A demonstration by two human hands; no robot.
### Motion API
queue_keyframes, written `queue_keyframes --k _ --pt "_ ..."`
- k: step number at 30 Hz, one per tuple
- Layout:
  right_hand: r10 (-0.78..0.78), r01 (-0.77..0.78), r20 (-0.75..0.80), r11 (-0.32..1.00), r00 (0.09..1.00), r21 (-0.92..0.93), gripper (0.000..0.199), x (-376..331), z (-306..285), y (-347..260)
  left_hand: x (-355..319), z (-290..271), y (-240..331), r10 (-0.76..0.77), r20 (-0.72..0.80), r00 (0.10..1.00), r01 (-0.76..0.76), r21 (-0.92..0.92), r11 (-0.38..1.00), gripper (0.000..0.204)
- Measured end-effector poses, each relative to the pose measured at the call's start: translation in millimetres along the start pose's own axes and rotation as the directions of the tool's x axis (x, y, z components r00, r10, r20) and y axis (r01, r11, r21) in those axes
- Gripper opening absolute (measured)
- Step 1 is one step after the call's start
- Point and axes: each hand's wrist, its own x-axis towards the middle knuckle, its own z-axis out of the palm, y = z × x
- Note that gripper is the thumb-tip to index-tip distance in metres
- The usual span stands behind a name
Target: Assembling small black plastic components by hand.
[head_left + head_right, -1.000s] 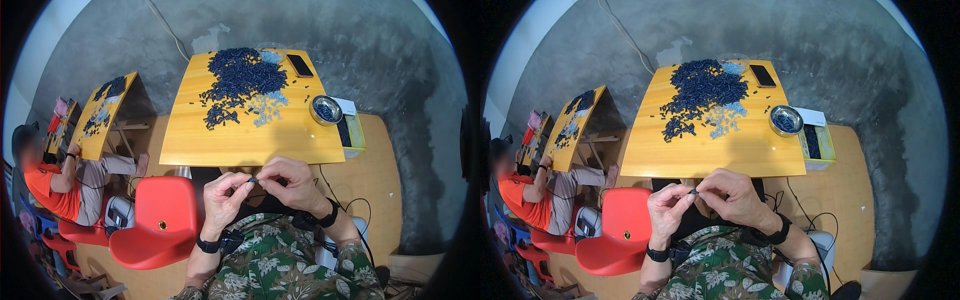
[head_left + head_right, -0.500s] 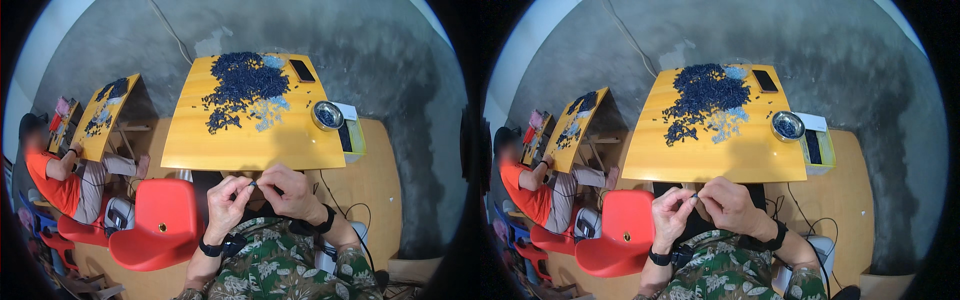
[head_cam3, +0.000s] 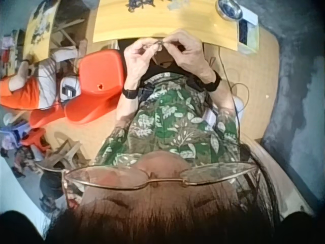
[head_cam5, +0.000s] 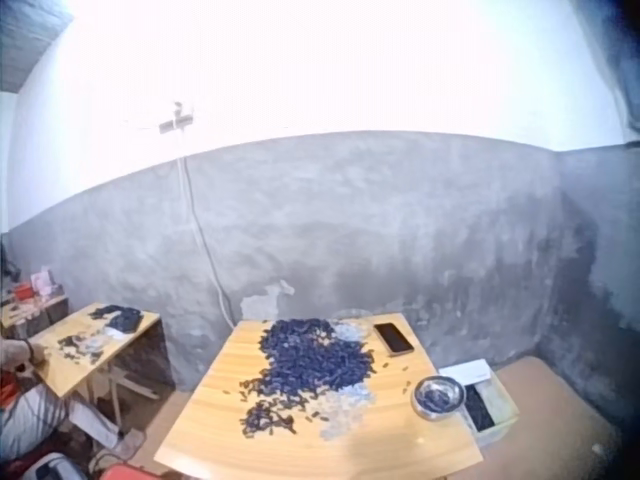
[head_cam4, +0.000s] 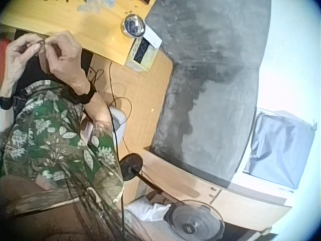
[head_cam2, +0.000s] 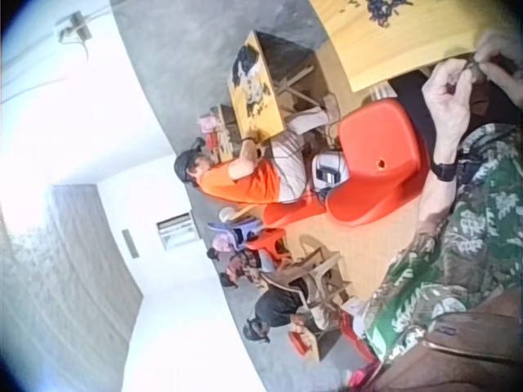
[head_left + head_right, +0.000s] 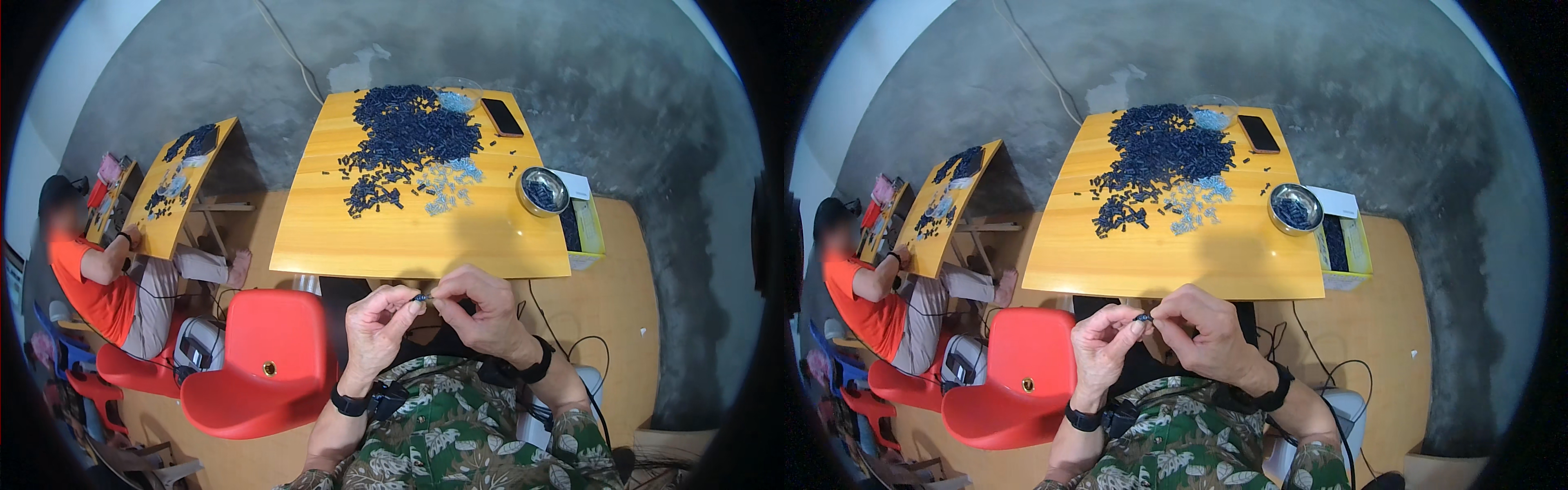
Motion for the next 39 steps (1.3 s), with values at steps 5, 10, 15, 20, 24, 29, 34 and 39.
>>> queue_keyframes --k 5,10,15,20,24,29,34,39 --pt "-0.059 0.059 0.013 0.998 0.998 -0.008 0.016 3 1 0 0 -2 3 0.002 0.014 1.000 -0.003 0.055 0.998 0.011" --pt "-0.053 0.054 0.032 0.998 0.998 -0.043 0.016 3 0 -3 2 -3 7 0.079 0.022 0.997 -0.082 0.160 0.984 0.011" --pt "-0.115 0.118 0.040 0.988 0.993 -0.101 0.018 6 0 -5 2 -1 22 0.089 0.035 0.995 -0.095 0.294 0.951 0.010" --pt "-0.186 0.191 0.052 0.972 0.981 -0.135 0.017 7 2 -2 5 -2 27 0.125 0.064 0.990 -0.140 0.354 0.925 0.009" --pt "-0.117 0.118 0.034 0.992 0.993 -0.033 0.017 4 4 0 3 1 27 0.098 0.073 0.993 -0.116 0.313 0.943 0.008" --pt "-0.109 0.109 0.018 0.994 0.994 0.007 0.015 -1 7 8 2 0 23 0.085 0.049 0.995 -0.095 0.286 0.953 0.008" --pt "0.281 -0.396 0.286 0.747 0.916 0.534 0.009 1 -1 12 0 -4 19 0.110 0.065 0.992 -0.123 0.257 0.958 0.008" --pt "0.365 -0.560 0.429 0.445 0.826 0.699 0.012 1 -4 31 -2 1 19 0.143 0.053 0.988 -0.152 0.281 0.948 0.009"
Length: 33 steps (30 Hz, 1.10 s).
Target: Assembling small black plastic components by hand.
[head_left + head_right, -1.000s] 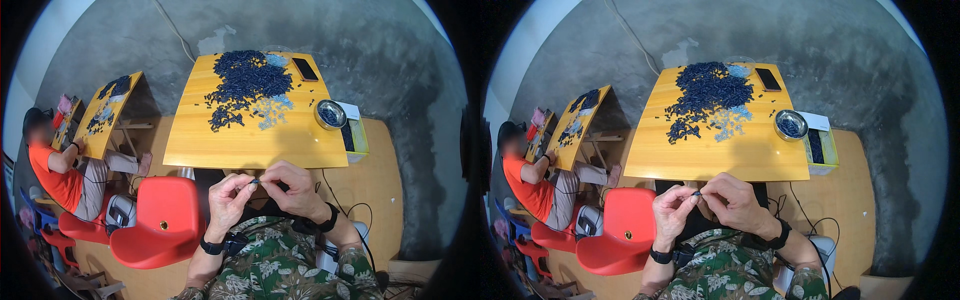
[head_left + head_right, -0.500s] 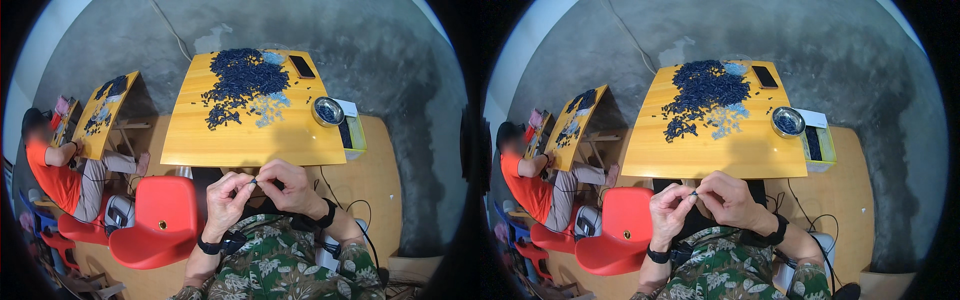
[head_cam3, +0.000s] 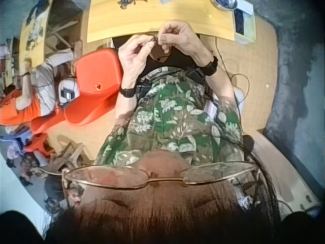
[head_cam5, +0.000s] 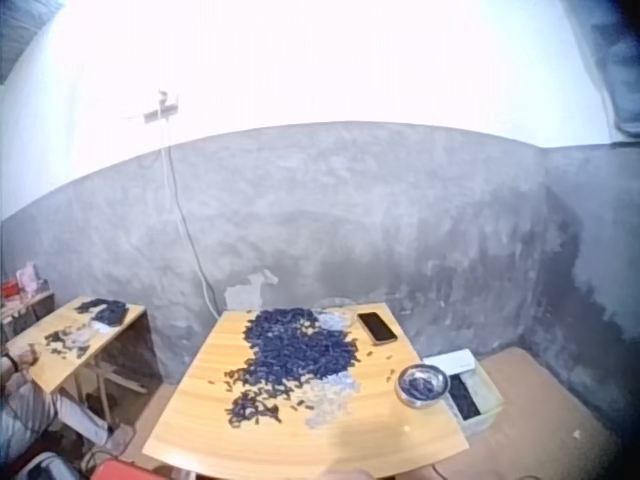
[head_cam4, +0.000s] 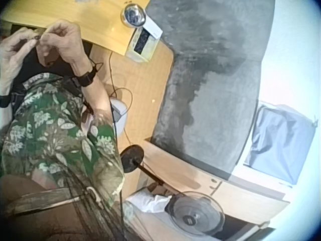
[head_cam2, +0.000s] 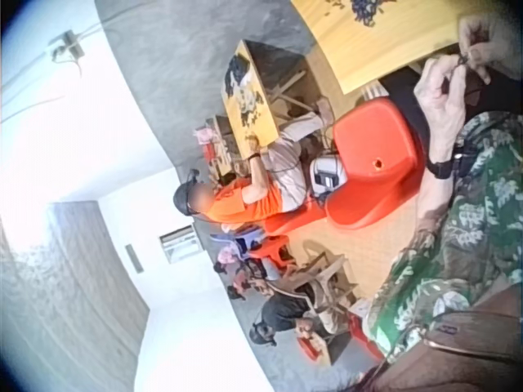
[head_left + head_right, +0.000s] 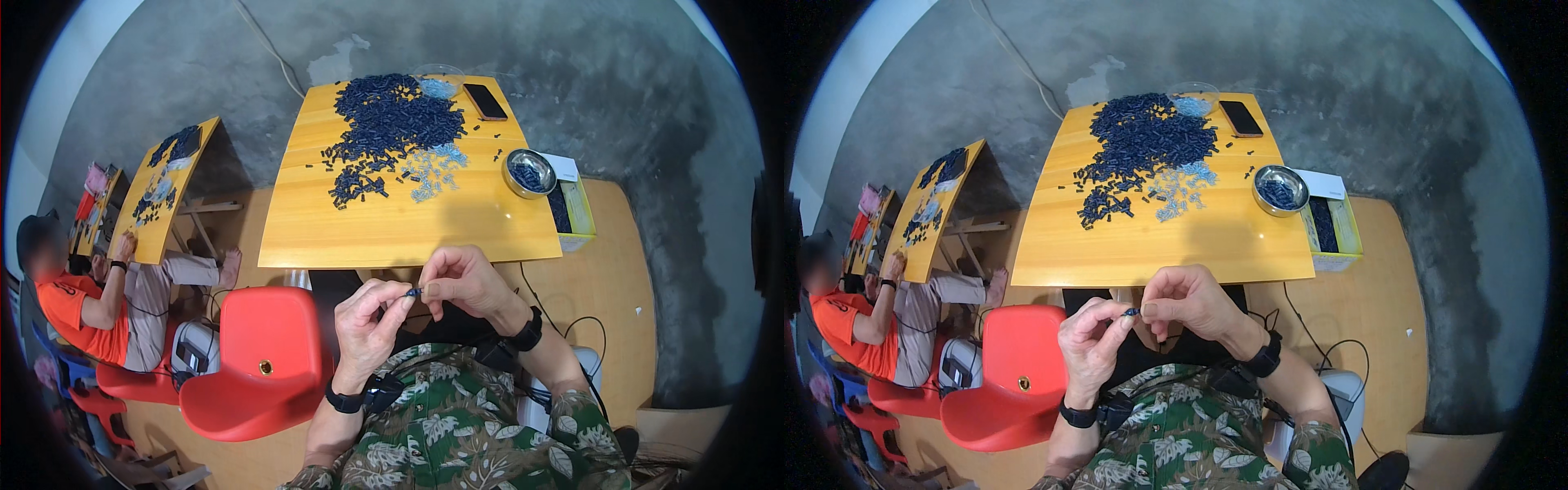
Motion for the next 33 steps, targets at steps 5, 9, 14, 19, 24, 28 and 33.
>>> queue_keyframes --k 5,9,14,19,24,28,33 --pt "-0.038 0.037 -0.015 0.997 0.999 -0.060 0.012 2 6 -2 -1 3 5 0.113 -0.083 0.990 -0.098 0.168 0.981 0.011" --pt "-0.062 0.062 0.008 0.994 0.998 -0.093 0.012 7 6 -3 -1 4 5 0.136 -0.129 0.982 -0.108 0.204 0.973 0.011" --pt "-0.043 0.048 0.045 0.993 0.998 -0.109 0.013 12 3 -6 2 2 5 0.154 -0.129 0.980 -0.124 0.212 0.969 0.009" --pt "-0.026 0.039 0.100 0.992 0.995 -0.122 0.012 19 -2 -10 4 2 7 0.107 -0.108 0.988 -0.085 0.191 0.978 0.012" --pt "0.034 -0.036 0.171 0.999 0.985 0.005 0.009 25 -7 -5 2 9 -8 0.073 -0.134 0.988 -0.065 0.065 0.996 0.015" --pt "0.093 -0.127 0.147 0.963 0.985 0.239 0.011 25 -12 11 5 9 -18 0.217 -0.150 0.965 -0.191 0.171 0.967 0.018" --pt "0.119 -0.138 0.107 0.971 0.987 0.194 0.015 21 -8 5 4 8 -15 0.252 -0.166 0.953 -0.203 0.266 0.942 0.016"
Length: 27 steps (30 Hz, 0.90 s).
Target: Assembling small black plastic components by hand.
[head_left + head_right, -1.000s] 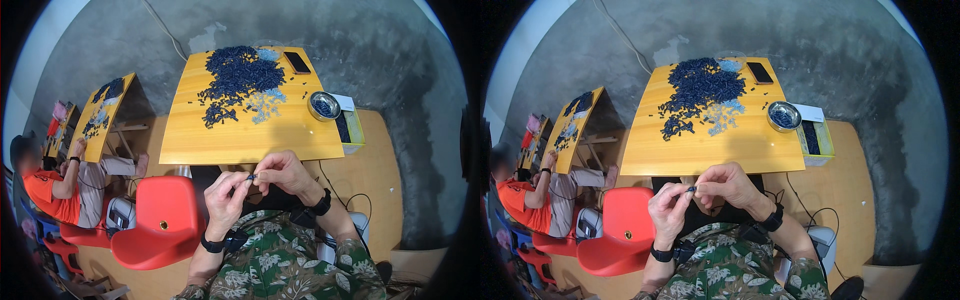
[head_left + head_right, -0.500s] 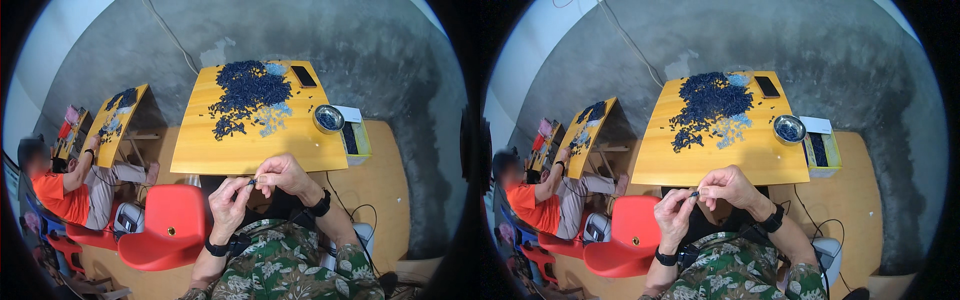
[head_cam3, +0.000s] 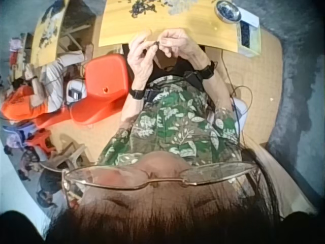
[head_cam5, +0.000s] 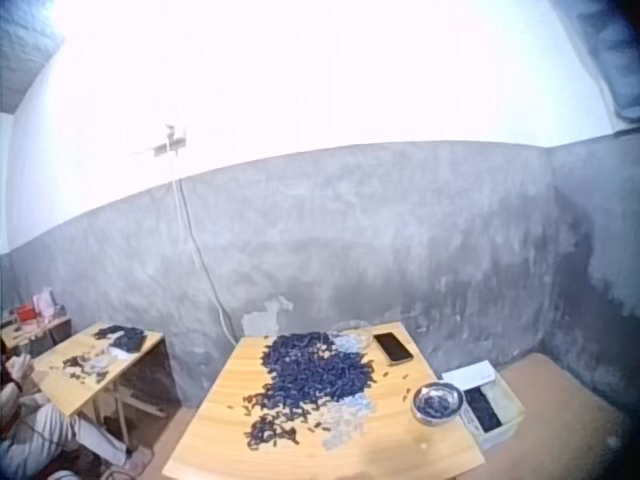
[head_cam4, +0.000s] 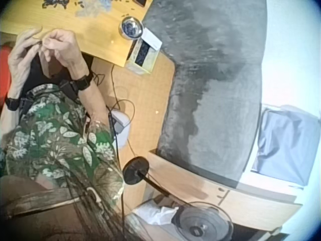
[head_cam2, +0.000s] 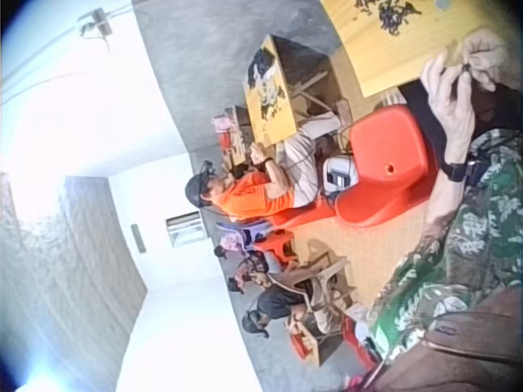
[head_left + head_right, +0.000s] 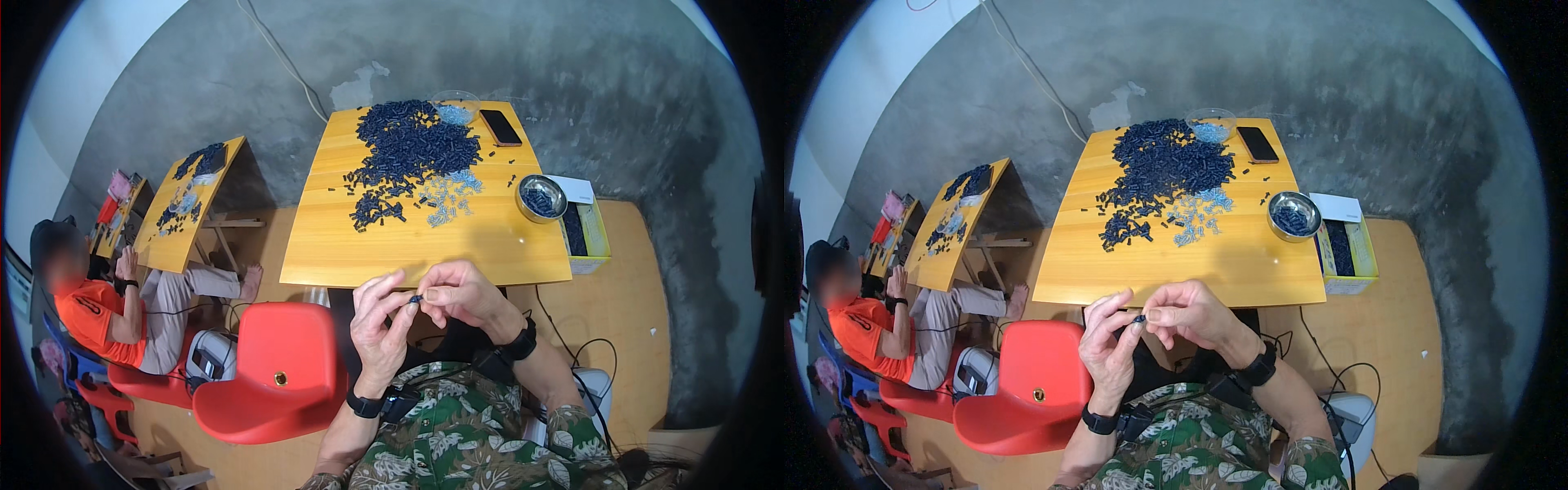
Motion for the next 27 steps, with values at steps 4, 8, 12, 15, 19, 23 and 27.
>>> queue_keyframes --k 4,8,12,15,19,23,27 --pt "-0.044 0.038 -0.037 0.991 0.998 -0.132 0.016 -4 4 -5 -4 -2 1 -0.122 0.008 0.992 0.122 -0.063 0.991 0.016" --pt "-0.049 0.029 -0.089 0.978 0.995 -0.207 0.016 -6 2 -4 -2 -1 2 -0.135 0.021 0.991 0.136 -0.093 0.986 0.016" --pt "-0.024 0.013 -0.072 0.988 0.997 -0.157 0.015 -7 -4 0 -3 0 3 -0.179 0.017 0.984 0.179 -0.134 0.975 0.014" --pt "-0.039 0.035 -0.036 0.993 0.999 -0.116 0.013 -5 -7 2 -4 0 1 -0.180 0.024 0.983 0.182 -0.160 0.970 0.013" --pt "-0.030 0.030 -0.016 0.999 0.999 -0.024 0.012 -1 -7 6 -6 2 1 -0.219 0.006 0.976 0.216 -0.214 0.953 0.013" --pt "-0.013 0.013 -0.009 0.999 1.000 0.045 0.011 4 -5 11 -9 5 -5 -0.222 -0.019 0.975 0.210 -0.262 0.942 0.013" --pt "0.014 -0.013 -0.017 0.999 1.000 0.048 0.011 5 -6 15 -6 3 -4 -0.177 -0.038 0.984 0.165 -0.211 0.964 0.013"
